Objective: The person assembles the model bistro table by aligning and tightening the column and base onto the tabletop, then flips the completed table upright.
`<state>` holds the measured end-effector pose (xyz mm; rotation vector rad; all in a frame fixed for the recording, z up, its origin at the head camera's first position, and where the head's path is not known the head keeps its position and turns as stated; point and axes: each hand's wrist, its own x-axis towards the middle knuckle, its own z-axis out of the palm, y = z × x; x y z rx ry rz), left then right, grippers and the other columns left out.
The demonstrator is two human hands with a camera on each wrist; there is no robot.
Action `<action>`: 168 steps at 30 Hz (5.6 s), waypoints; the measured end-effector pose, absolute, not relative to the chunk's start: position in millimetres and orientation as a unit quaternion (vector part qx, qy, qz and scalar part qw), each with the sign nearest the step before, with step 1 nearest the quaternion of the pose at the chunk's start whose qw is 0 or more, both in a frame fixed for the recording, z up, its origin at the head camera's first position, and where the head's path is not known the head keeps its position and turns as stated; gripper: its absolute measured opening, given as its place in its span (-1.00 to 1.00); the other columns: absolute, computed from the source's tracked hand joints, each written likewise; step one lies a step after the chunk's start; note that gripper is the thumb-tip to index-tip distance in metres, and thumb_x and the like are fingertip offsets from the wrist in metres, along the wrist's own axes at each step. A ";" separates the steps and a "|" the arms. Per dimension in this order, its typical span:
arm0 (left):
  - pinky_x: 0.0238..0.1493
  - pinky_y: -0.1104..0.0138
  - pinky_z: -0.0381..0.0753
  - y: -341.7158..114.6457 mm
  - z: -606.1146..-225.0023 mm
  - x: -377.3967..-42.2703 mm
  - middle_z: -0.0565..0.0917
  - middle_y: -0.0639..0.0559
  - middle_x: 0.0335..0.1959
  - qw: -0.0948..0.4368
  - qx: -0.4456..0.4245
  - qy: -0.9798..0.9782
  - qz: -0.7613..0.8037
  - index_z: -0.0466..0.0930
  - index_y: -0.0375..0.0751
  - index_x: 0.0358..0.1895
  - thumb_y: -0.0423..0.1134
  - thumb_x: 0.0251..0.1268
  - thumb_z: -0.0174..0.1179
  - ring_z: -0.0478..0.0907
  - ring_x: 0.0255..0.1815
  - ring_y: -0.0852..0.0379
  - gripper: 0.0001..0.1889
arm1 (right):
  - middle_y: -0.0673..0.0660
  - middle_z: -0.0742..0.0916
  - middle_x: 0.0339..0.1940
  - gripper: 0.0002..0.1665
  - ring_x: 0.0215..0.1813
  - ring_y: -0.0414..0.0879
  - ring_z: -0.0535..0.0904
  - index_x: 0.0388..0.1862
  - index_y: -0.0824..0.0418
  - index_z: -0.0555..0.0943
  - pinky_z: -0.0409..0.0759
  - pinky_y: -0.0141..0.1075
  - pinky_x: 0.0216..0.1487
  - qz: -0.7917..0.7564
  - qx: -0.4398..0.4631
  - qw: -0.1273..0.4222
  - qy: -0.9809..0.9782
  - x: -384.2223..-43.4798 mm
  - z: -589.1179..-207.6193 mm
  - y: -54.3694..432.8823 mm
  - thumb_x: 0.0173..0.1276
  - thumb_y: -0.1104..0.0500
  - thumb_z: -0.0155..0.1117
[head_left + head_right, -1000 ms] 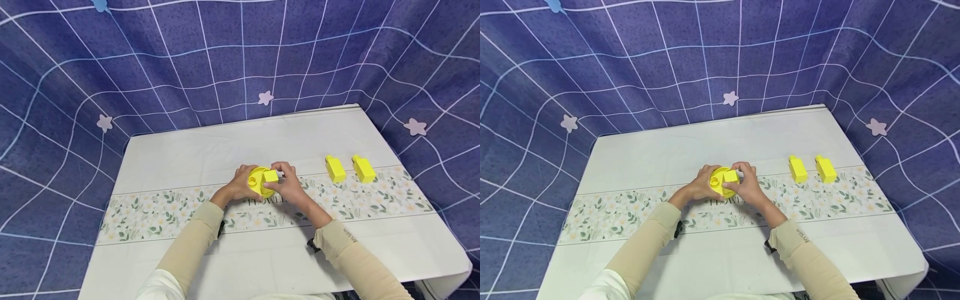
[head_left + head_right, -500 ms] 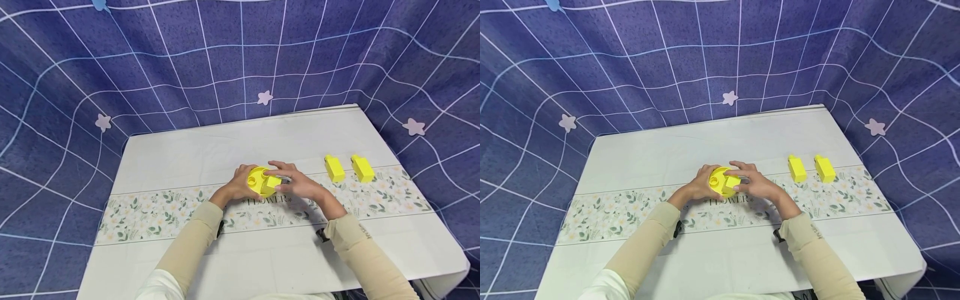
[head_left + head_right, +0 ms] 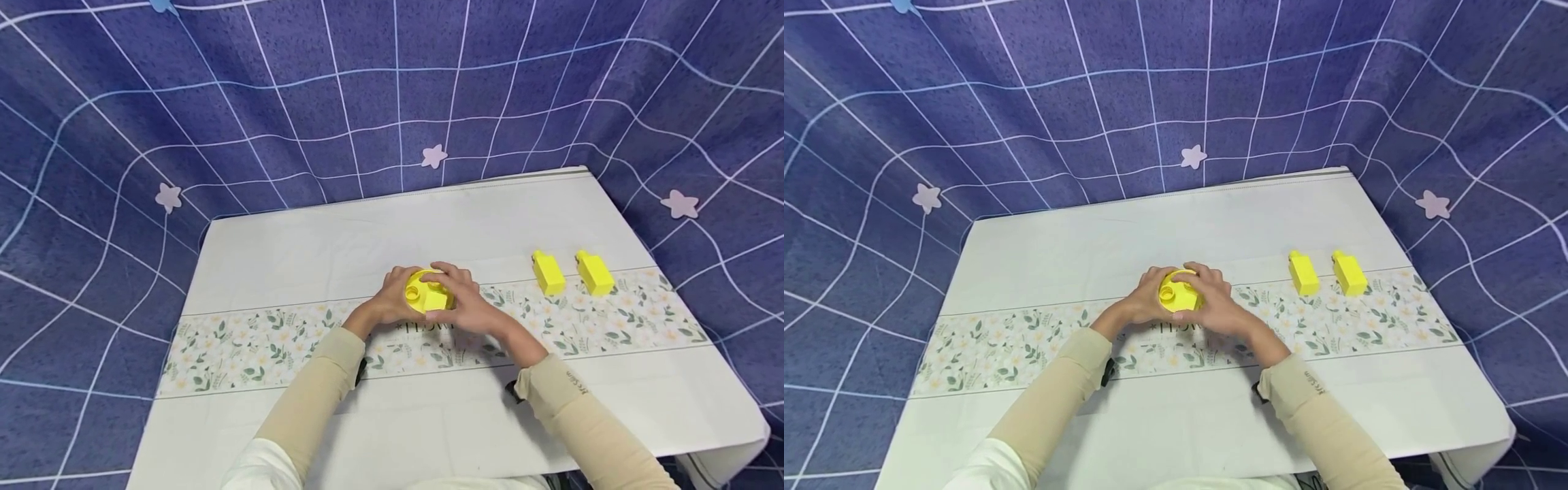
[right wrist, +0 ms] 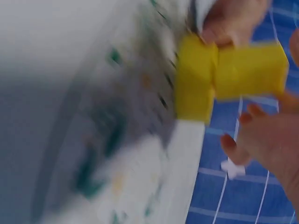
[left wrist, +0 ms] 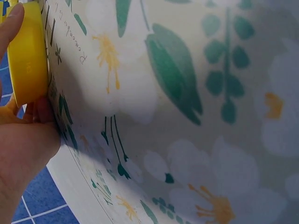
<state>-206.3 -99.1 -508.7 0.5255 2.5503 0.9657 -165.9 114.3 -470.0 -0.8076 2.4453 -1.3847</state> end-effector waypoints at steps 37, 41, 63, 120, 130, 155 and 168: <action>0.26 0.10 0.28 -96.8 -506.6 -206.6 0.23 0.03 0.27 0.184 0.175 0.898 0.358 0.11 0.05 0.46 0.04 -0.39 0.63 0.14 0.19 0.08 0.19 | 0.17 0.33 0.37 -0.54 0.33 0.13 0.09 0.11 0.17 0.44 0.15 0.25 0.30 -0.564 -0.146 0.057 0.811 -174.8 -481.1 109.6 0.27 0.19 0.37; 0.27 0.07 0.27 -98.0 -508.3 -204.8 0.23 0.01 0.27 0.184 0.177 0.899 0.355 0.09 0.04 0.47 0.05 -0.37 0.62 0.14 0.20 0.06 0.20 | 0.08 0.14 0.54 -0.39 0.48 0.12 -0.09 0.39 -0.02 0.38 -0.05 0.33 0.35 -0.565 -0.178 0.110 0.798 -179.7 -477.9 120.2 0.37 0.17 0.24; 0.23 0.10 0.28 -100.1 -507.2 -206.1 0.24 0.02 0.24 0.179 0.175 0.901 0.356 0.10 0.05 0.47 0.02 -0.39 0.62 0.15 0.17 0.07 0.19 | 0.19 0.46 0.22 -0.47 0.22 0.14 0.15 -0.19 0.14 0.39 0.01 0.21 0.23 -0.503 -0.183 0.030 0.844 -178.4 -483.6 117.3 0.04 0.09 0.57; 0.31 0.07 0.27 -99.1 -507.2 -211.1 0.27 0.05 0.26 0.189 0.187 0.902 0.339 0.15 0.08 0.47 0.01 -0.41 0.64 0.21 0.23 0.08 0.18 | 0.16 0.35 0.36 -0.69 0.28 0.11 0.06 0.02 0.11 0.56 -0.07 0.22 0.23 -0.540 -0.153 -0.021 0.827 -153.3 -476.6 144.5 0.34 0.08 0.31; 0.38 -0.01 0.14 -103.1 -501.8 -217.4 0.26 0.04 0.30 0.223 0.205 0.888 0.346 0.10 0.11 0.50 -0.11 -0.39 0.66 0.17 0.32 0.05 0.22 | 0.25 0.36 0.32 -0.74 0.30 0.18 0.05 -0.03 0.21 0.56 -0.16 0.29 0.26 -0.530 -0.138 -0.043 0.835 -158.6 -470.7 178.5 0.34 0.19 0.30; 0.36 0.15 0.21 -90.5 -503.8 -212.8 0.29 0.03 0.23 0.132 0.244 0.909 0.312 0.17 -0.08 0.46 -0.10 -0.40 0.66 0.15 0.24 0.08 0.18 | 0.35 0.37 0.19 -0.67 0.21 0.34 0.06 0.05 0.25 0.57 -0.12 0.28 0.09 -0.406 -0.081 -0.059 0.908 -185.0 -460.2 262.6 0.32 0.24 0.31; 0.34 0.12 0.23 -84.1 -515.4 -196.5 0.24 -0.05 0.29 0.073 0.230 0.920 0.310 0.04 -0.16 0.49 0.03 -0.35 0.63 0.14 0.28 0.02 0.24 | 0.43 0.31 0.27 -0.33 0.17 0.44 0.10 0.17 0.17 0.54 -0.01 0.29 -0.09 -0.267 -0.099 -0.079 0.955 -190.8 -466.7 297.0 0.04 0.56 0.08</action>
